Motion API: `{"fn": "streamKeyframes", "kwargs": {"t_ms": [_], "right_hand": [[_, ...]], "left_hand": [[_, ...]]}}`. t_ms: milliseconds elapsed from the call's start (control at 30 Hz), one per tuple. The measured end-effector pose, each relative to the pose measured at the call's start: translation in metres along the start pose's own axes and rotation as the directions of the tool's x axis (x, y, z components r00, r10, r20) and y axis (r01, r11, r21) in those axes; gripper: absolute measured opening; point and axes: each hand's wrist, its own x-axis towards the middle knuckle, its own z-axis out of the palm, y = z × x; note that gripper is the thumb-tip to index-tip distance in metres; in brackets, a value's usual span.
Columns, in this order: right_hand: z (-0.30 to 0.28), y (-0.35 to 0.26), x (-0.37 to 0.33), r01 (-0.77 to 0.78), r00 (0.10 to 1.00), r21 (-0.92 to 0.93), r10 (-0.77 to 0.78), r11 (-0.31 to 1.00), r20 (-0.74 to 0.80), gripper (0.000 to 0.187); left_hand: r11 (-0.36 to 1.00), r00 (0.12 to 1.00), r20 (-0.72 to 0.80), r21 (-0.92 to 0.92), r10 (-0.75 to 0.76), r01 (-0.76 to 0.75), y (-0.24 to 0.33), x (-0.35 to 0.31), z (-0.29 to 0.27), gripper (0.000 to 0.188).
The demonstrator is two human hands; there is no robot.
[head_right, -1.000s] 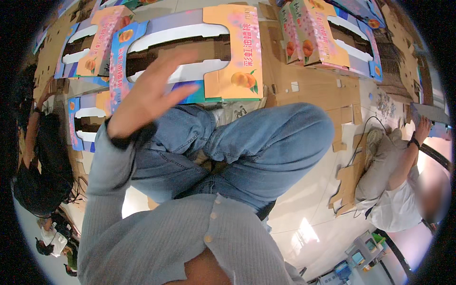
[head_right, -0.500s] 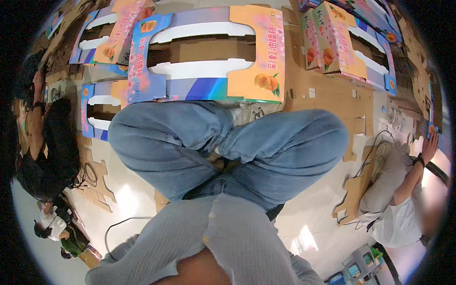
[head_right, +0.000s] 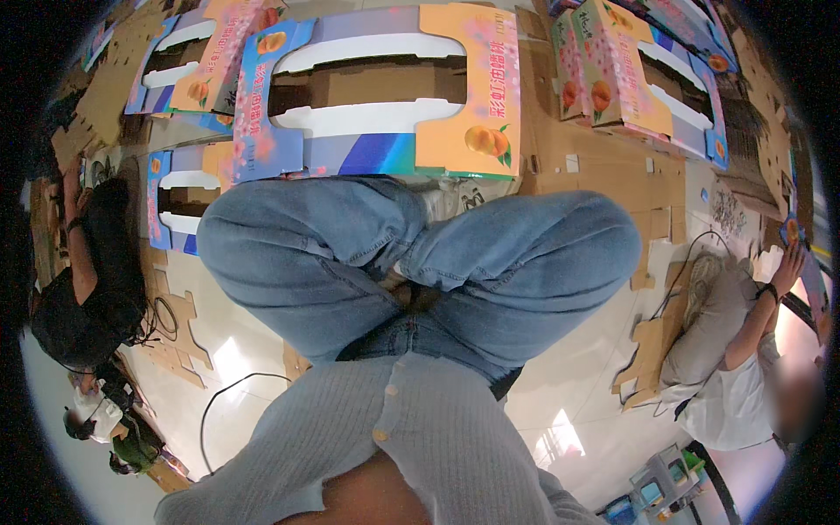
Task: Assembling colorful fruit-themed cardboard boxes while sitting on the floor.
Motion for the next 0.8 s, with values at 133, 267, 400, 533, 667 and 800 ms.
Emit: {"fn": "streamKeyframes", "kwargs": {"t_ms": [133,267,400,533,667,800], "right_hand": [[-0.005,0.002,-0.004,-0.008,1.000,-0.015,0.008,1.000,0.006,0.029],[-0.014,-0.003,-0.009,-0.023,0.999,-0.061,0.024,0.998,0.026,0.031],[-0.023,-0.016,-0.023,-0.058,0.995,-0.170,0.072,0.984,0.075,0.032],[-0.014,-0.071,-0.046,-0.019,0.954,-0.523,0.172,0.852,0.246,0.033],[0.019,-0.180,-0.085,0.225,0.866,-0.834,0.289,0.504,0.409,0.034],[0.074,-0.281,-0.128,0.732,0.676,-0.519,-0.377,0.442,0.633,0.024]], "left_hand": [[1.000,1.000,0.001,0.005,0.002,-0.002,0.003,0.000,-0.001,0.035],[1.000,1.000,0.018,0.013,0.007,-0.008,0.001,0.004,-0.005,0.034],[0.999,0.997,0.076,0.036,0.034,-0.037,-0.006,0.013,-0.012,0.034],[0.956,0.911,0.324,0.056,0.255,-0.287,0.040,0.002,-0.045,0.034],[0.706,0.705,0.511,0.240,0.492,-0.667,0.185,-0.035,-0.106,0.029],[0.556,0.822,0.187,0.654,0.538,-0.513,0.353,-0.082,-0.130,0.015]]}}
